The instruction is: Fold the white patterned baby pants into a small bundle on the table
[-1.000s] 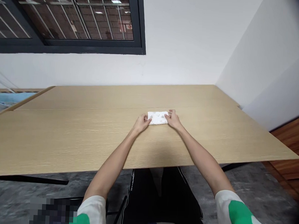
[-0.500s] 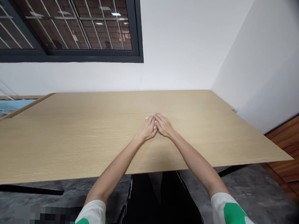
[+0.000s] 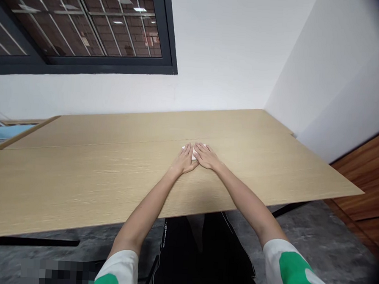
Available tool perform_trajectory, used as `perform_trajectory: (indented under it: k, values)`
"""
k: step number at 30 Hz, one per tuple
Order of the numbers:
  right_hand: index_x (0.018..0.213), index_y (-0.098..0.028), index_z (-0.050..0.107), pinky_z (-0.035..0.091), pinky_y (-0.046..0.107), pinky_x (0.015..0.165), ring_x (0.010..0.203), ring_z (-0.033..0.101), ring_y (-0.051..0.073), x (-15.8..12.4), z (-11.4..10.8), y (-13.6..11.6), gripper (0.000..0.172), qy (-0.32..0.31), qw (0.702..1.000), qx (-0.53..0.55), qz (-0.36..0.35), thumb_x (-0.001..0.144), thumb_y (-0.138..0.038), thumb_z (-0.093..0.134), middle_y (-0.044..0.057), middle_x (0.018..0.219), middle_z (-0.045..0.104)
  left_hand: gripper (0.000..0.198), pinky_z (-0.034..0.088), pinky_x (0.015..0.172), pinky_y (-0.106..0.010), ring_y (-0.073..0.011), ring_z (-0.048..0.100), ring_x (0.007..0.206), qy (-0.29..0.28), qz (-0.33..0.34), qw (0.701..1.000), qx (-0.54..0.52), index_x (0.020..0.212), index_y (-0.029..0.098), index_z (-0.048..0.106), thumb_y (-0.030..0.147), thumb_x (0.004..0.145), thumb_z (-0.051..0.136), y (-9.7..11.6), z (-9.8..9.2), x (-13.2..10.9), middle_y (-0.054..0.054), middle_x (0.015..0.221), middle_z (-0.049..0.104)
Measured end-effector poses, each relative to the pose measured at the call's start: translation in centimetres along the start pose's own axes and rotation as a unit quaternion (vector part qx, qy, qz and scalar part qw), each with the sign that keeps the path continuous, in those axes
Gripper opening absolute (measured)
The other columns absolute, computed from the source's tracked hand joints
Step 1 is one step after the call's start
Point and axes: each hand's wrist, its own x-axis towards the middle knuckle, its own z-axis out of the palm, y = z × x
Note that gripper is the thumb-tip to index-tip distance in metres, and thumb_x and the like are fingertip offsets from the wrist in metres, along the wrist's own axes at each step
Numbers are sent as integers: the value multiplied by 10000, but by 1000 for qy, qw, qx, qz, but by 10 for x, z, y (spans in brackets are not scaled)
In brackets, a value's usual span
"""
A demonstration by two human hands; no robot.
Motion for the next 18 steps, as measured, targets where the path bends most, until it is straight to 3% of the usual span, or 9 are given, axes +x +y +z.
perform_trajectory:
  k: [5,9,12,14,18]
  values:
    - [1674,-120,193,141,477,1298,1607,136,264,-5,-3,16,800,-7,999,33,32,1053,-615,93,113,1732,146,1111,127,1305,-503,-370,45,1611,-10,-79,997,-11,1621,-40,105,752,912,428,4,-3,-7,-284,1708,47]
    - [1667,-63,163,196,509,1284,1595,177,316,-13,-7,27,855,9,994,68,87,1043,-644,100,182,1719,168,1151,121,1297,-549,-401,21,1606,10,-94,996,-6,1613,-52,93,780,897,440,3,-2,-12,-316,1697,34]
    - [1649,-53,227,205,512,1281,1596,170,323,-20,-15,29,820,84,994,49,46,1055,-614,159,192,1718,183,1080,144,1292,-562,-417,65,1602,60,-31,998,8,1595,-50,172,721,909,489,-5,-2,-14,-329,1690,106]
    - [1619,-72,325,216,479,1281,1581,226,298,-23,-21,26,737,124,992,30,-14,1071,-552,215,184,1694,274,971,198,1283,-544,-406,192,1583,85,34,996,10,1573,-5,274,668,918,523,-12,-4,-14,-309,1664,247]
    - [1515,-127,504,288,494,1239,1474,413,312,-24,-25,15,597,114,991,2,-65,1046,-486,414,174,1546,517,800,321,1229,-510,-370,446,1448,99,68,993,4,1499,84,426,632,930,551,-19,-9,-12,-246,1520,506]
